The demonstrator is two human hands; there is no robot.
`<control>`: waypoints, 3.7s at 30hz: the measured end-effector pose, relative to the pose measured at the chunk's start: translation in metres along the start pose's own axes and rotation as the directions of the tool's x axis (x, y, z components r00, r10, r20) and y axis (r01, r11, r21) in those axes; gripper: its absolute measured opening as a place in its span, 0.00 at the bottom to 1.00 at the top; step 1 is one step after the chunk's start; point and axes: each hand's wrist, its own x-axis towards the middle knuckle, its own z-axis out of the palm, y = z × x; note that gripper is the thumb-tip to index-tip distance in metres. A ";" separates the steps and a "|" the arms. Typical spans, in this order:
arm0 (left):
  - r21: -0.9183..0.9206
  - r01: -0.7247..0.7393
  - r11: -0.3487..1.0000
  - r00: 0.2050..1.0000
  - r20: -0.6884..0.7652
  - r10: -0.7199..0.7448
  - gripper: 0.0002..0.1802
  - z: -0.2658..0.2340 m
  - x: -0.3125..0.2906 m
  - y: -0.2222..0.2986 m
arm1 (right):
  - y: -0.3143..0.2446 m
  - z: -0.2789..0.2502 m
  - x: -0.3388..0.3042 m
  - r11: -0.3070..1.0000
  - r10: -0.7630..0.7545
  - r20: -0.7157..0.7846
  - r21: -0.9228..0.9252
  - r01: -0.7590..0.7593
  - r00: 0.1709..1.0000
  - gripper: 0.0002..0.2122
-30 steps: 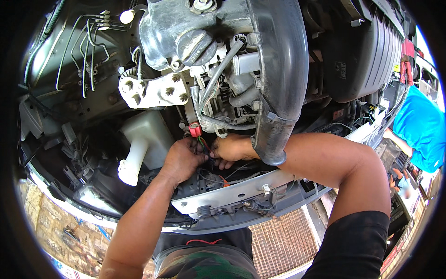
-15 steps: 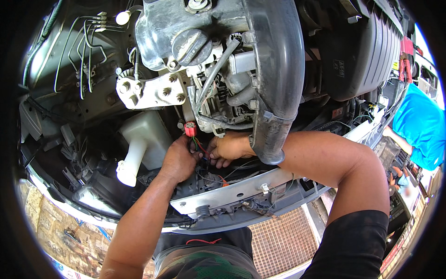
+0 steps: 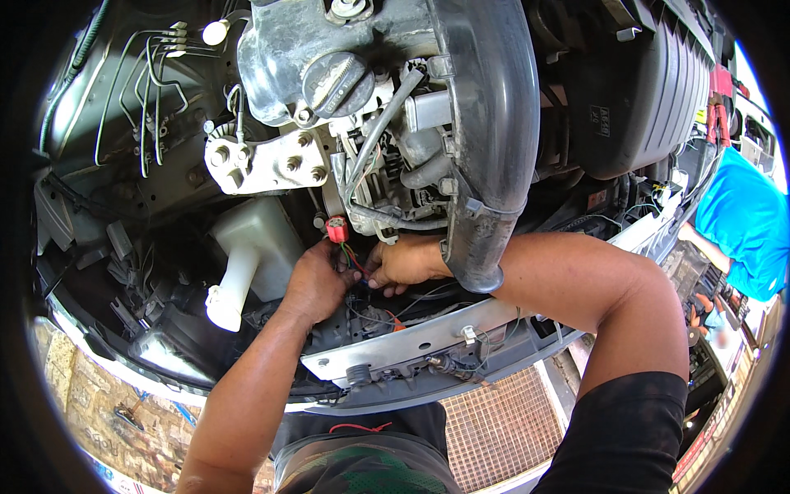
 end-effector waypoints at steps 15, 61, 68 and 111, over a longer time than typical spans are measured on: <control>0.022 0.027 0.999 0.998 0.049 -0.028 0.24 -0.008 -0.003 0.009 | -0.008 -0.006 -0.006 0.938 -0.058 0.020 -0.342 0.061 0.998 0.20; -0.076 0.155 0.985 0.976 0.165 -0.140 0.20 -0.012 0.007 0.001 | -0.024 0.006 -0.016 0.757 -0.077 -0.245 -0.645 -0.103 0.966 0.19; -0.034 0.141 0.989 0.970 0.204 -0.132 0.18 -0.023 0.002 0.023 | -0.029 0.006 -0.023 0.769 -0.084 -0.269 -0.630 -0.109 0.959 0.15; -0.384 0.172 0.907 0.966 0.246 -0.080 0.14 -0.005 0.006 0.000 | -0.031 0.001 -0.033 0.882 0.017 -0.085 -0.467 -0.055 0.996 0.20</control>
